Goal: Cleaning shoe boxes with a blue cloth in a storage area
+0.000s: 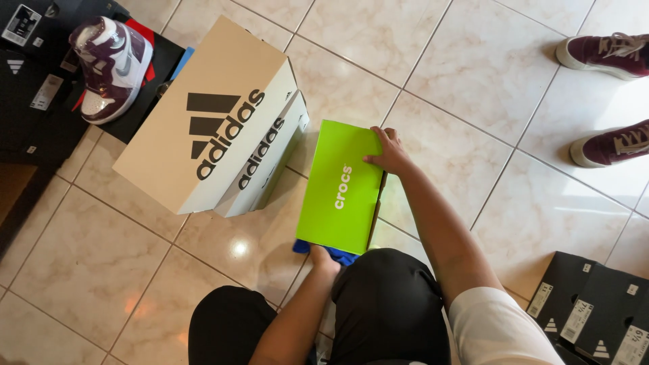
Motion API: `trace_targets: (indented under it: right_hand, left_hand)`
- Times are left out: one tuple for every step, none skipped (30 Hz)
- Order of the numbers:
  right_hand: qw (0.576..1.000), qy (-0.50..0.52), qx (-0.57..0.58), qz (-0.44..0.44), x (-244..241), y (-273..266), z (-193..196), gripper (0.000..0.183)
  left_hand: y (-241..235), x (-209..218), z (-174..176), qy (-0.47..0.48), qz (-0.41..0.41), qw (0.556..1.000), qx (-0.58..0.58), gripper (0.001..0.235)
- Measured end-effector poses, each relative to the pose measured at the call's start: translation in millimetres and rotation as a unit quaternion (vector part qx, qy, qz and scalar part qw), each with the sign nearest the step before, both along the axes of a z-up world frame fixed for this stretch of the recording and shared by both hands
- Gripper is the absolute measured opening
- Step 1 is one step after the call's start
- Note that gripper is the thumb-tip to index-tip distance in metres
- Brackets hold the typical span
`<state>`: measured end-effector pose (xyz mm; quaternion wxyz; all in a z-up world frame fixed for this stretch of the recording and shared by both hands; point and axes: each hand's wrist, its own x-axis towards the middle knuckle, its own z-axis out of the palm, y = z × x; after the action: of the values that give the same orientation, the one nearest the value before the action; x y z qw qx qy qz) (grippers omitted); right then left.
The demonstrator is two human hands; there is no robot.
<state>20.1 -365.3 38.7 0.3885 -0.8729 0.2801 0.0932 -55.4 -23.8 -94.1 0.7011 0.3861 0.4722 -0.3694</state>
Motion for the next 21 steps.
trace_targets:
  right_hand:
    - [1.000, 0.001, 0.000, 0.001, -1, 1, 1, 0.098]
    - [1.000, 0.002, 0.000, -0.002, -1, 3, 2, 0.098]
    - [1.000, 0.004, -0.001, -0.005, -1, 3, 4, 0.098]
    - [1.000, 0.005, -0.001, -0.004, -1, 1, 4, 0.098]
    - [1.000, 0.002, 0.001, -0.006, -1, 2, 3, 0.097]
    - [1.000, -0.001, 0.002, -0.009, -1, 2, 2, 0.097]
    - [1.000, -0.001, 0.004, -0.009, 0, 1, 0, 0.097]
    - [1.000, -0.004, 0.006, -0.016, 1, 1, -1, 0.097]
    - [1.000, -0.004, 0.008, -0.023, -1, -1, -3, 0.096]
    - [1.000, -0.002, 0.009, -0.023, -1, -2, -3, 0.096]
    - [0.999, -0.005, 0.013, -0.035, -2, -1, -4, 0.097]
    - [0.999, -0.008, 0.018, -0.048, -3, 0, -4, 0.097]
    - [0.999, -0.008, 0.019, -0.046, -5, 0, -7, 0.097]
    - [0.998, 0.000, 0.021, -0.060, -7, 0, -10, 0.098]
    - [0.997, 0.005, 0.023, -0.073, -6, 0, -12, 0.099]
    - [0.997, 0.003, 0.023, -0.071, -2, -5, -14, 0.099]
    - [0.998, 0.019, 0.009, -0.065, -1, -10, -16, 0.096]
    - [0.998, 0.036, -0.005, -0.059, 0, -16, -19, 0.093]
    - [0.998, 0.037, -0.005, -0.058, 2, -19, -10, 0.093]
    - [0.997, 0.049, 0.019, -0.054, 4, -23, -2, 0.080]
    - [0.996, 0.058, 0.041, -0.050, 9, -28, 7, 0.069]
  left_hand:
    - [-2, -4, 0, 0.001, 0.001, 1.000, 0.000, 0.077]
    - [-4, -8, -1, 0.008, -0.002, 1.000, 0.002, 0.077]
    - [-6, -11, -1, 0.015, -0.005, 1.000, 0.003, 0.078]
    - [-10, -15, 0, 0.015, -0.005, 1.000, 0.003, 0.078]
    - [-11, -21, 0, 0.027, -0.008, 1.000, 0.007, 0.079]
    - [-12, -26, 1, 0.038, -0.010, 0.999, 0.011, 0.081]
    - [-12, -27, 3, 0.038, -0.010, 0.999, 0.012, 0.081]
    - [-12, -27, 4, 0.048, -0.016, 0.999, 0.015, 0.083]
    - [-14, -30, 6, 0.059, -0.021, 0.998, 0.018, 0.085]
    - [-36, 5, 82, 0.060, -0.021, 0.998, 0.018, 0.085]
    - [-48, 28, 168, 0.012, 0.021, 1.000, 0.015, 0.087]
    - [-47, 37, 260, -0.037, 0.063, 0.997, 0.013, 0.092]
    - [-42, 41, 249, -0.037, 0.064, 0.997, 0.014, 0.092]
    - [-38, 46, 238, -0.057, 0.059, 0.996, 0.028, 0.091]
    - [-34, 52, 228, -0.078, 0.055, 0.995, 0.042, 0.091]
    - [-30, 59, 221, -0.080, 0.057, 0.994, 0.042, 0.091]
    - [-25, 65, 214, -0.109, 0.030, 0.989, 0.096, 0.094]
    - [-21, 70, 207, -0.138, 0.004, 0.979, 0.150, 0.097]
    - [-22, 75, 209, -0.137, 0.005, 0.979, 0.151, 0.097]
    - [-22, 81, 211, -0.138, -0.027, 0.979, 0.149, 0.102]
    - [-23, 89, 212, -0.141, -0.058, 0.978, 0.146, 0.107]
